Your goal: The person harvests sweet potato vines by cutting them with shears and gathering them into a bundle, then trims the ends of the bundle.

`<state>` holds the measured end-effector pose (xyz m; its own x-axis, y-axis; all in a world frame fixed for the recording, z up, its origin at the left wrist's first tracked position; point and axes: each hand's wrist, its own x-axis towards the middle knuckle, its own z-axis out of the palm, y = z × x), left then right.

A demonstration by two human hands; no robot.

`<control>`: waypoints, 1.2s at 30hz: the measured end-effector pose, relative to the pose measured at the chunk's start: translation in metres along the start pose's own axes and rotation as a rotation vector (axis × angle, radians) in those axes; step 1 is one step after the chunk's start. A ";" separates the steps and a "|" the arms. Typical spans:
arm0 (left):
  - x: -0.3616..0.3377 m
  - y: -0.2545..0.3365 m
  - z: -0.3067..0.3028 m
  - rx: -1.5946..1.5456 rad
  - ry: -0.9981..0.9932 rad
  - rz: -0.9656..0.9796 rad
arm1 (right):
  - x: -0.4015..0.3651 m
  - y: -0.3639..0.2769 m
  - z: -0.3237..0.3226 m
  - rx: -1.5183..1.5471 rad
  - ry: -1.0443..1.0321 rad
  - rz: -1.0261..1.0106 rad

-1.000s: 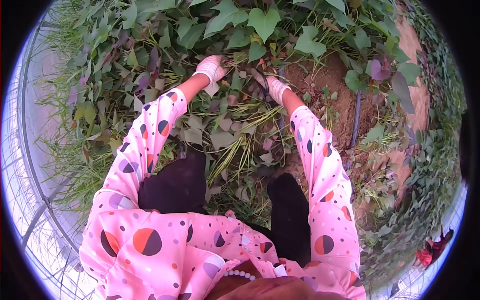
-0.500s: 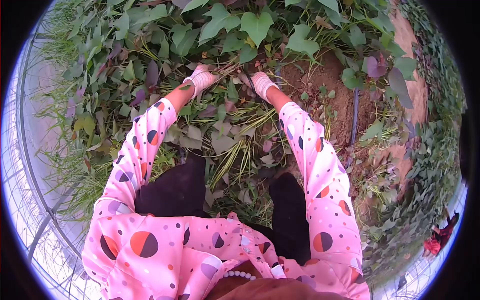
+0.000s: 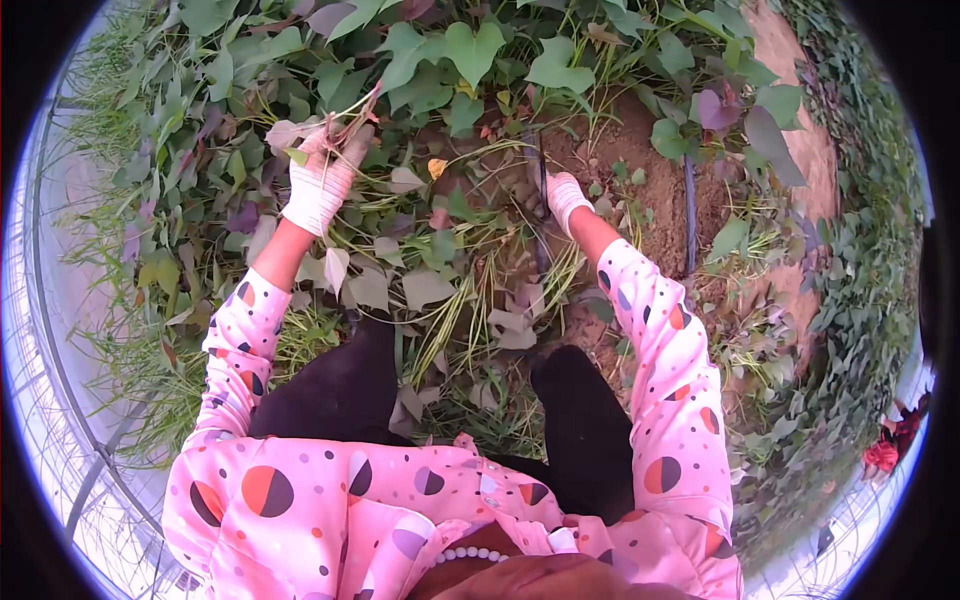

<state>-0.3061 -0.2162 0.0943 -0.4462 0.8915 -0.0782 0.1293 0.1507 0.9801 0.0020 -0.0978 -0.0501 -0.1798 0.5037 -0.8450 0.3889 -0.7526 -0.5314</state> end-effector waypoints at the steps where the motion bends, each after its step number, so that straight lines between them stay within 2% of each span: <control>1: -0.009 0.018 0.014 0.123 -0.126 -0.005 | -0.017 -0.023 0.007 -0.114 -0.022 0.037; 2: -0.012 0.028 0.027 0.247 -0.252 -0.008 | -0.024 -0.036 0.008 -0.228 -0.045 0.073; 3: -0.012 0.018 0.040 0.466 -0.388 0.095 | 0.064 0.011 0.005 -0.638 -0.026 -0.477; 4: -0.012 0.006 0.053 0.688 -0.522 0.198 | 0.074 0.001 0.024 -1.151 0.110 -0.574; 6: -0.012 0.003 0.090 0.939 -0.723 0.304 | 0.015 -0.032 0.043 -1.134 0.007 -0.422; 7: -0.007 0.002 0.099 0.996 -0.788 0.397 | -0.029 -0.059 0.044 -1.236 -0.122 -0.310; 8: 0.003 0.001 0.106 1.051 -0.851 0.493 | -0.021 -0.051 0.046 -1.234 -0.127 -0.309; 9: 0.018 -0.020 0.114 1.176 -0.885 0.428 | -0.006 -0.036 0.049 -1.194 -0.062 -0.423; 10: 0.031 -0.048 0.115 1.196 -0.757 0.444 | 0.003 -0.028 0.049 -1.152 0.002 -0.535; 11: 0.043 -0.060 0.111 1.334 -0.759 0.300 | -0.013 -0.042 0.044 -1.199 0.017 -0.287; 12: 0.050 -0.071 0.104 1.465 -0.754 0.146 | 0.003 -0.031 0.034 -1.204 0.041 -0.311; 16: 0.028 -0.097 0.074 1.394 -0.889 0.178 | -0.004 -0.038 0.000 -1.157 0.122 -0.249; 19: 0.014 -0.111 0.067 1.344 -0.862 0.284 | 0.009 -0.048 0.001 -1.195 0.060 -0.208; 20: 0.013 -0.112 0.068 1.343 -0.868 0.281 | 0.010 -0.050 0.001 -1.209 0.028 -0.162; 22: 0.017 -0.102 0.071 1.396 -0.900 0.137 | 0.006 -0.054 0.003 -1.200 0.045 -0.164; 24: 0.017 -0.095 0.068 1.376 -0.894 0.136 | 0.002 -0.054 -0.003 -1.170 -0.028 -0.287; 25: 0.016 -0.093 0.067 1.352 -0.886 0.134 | 0.012 -0.051 -0.008 -1.177 -0.027 -0.208; 28: 0.017 -0.104 0.067 1.363 -0.890 0.098 | 0.021 -0.052 -0.018 -1.206 -0.042 -0.180; 29: 0.017 -0.108 0.068 1.380 -0.893 0.114 | 0.024 -0.054 -0.017 -1.177 -0.046 -0.106; 36: 0.015 -0.102 0.067 1.372 -0.903 0.115 | 0.015 -0.065 0.010 -1.253 0.085 -0.235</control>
<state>-0.2667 -0.1894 -0.0193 0.1858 0.7949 -0.5776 0.9817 -0.1258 0.1427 -0.0351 -0.0451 -0.0291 -0.3201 0.6301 -0.7075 0.9463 0.2479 -0.2074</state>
